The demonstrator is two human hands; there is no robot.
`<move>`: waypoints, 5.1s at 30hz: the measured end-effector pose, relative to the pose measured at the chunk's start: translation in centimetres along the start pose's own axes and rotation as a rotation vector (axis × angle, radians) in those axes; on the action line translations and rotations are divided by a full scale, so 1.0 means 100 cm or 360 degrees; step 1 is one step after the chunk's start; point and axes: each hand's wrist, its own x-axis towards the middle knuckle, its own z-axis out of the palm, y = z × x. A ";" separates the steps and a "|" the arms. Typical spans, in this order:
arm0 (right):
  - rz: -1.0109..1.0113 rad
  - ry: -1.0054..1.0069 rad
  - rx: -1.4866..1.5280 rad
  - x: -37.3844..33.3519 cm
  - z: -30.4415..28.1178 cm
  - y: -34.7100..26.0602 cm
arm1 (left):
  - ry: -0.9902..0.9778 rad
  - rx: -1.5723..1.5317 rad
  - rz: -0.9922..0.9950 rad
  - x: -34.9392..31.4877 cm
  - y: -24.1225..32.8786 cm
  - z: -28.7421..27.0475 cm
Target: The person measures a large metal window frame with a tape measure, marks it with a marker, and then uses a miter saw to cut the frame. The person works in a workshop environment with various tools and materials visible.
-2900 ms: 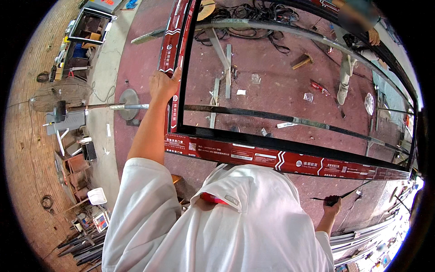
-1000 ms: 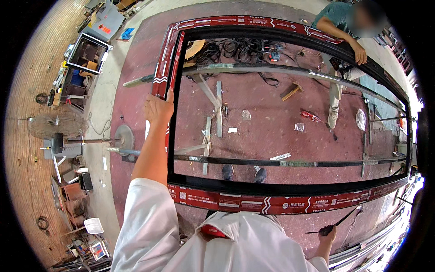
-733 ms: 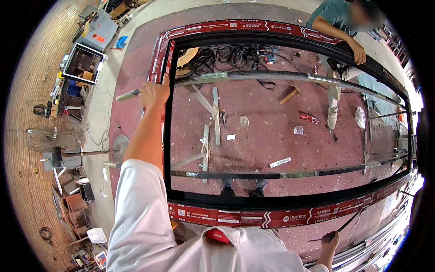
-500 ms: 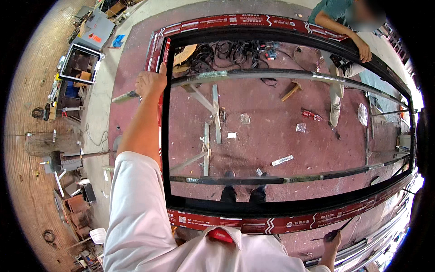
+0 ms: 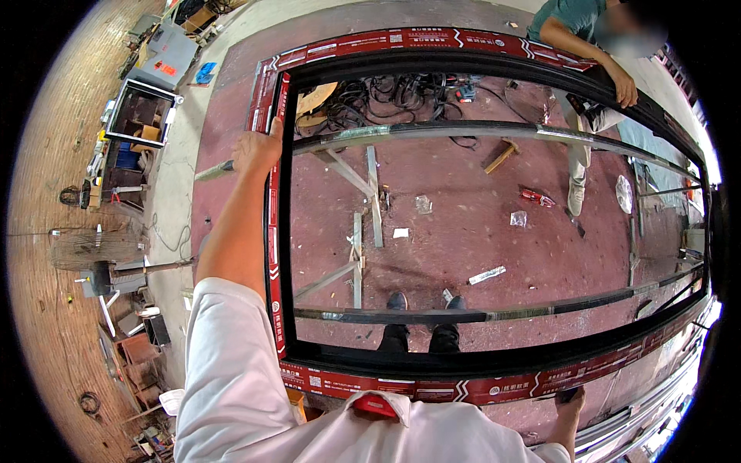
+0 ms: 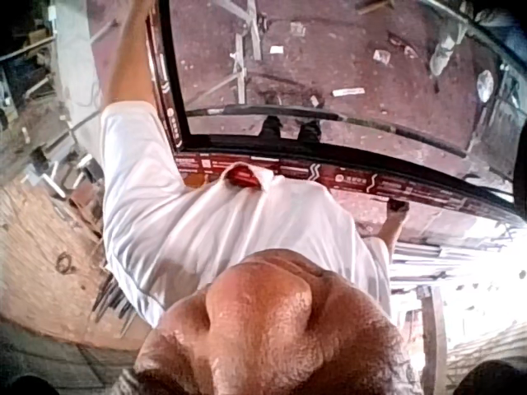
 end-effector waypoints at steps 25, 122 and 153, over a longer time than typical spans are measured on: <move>0.0072 -0.0094 0.0129 -0.010 0.012 -0.005 | 0.0039 -0.0065 0.0005 0.059 0.024 0.010; -0.0235 -0.0690 0.1144 -0.216 -0.212 0.135 | -0.3139 -0.0538 0.1941 -0.934 0.007 0.061; -0.0137 -0.1446 0.0522 -0.112 -0.214 0.040 | -0.2023 -0.0359 0.2387 -0.922 0.021 0.038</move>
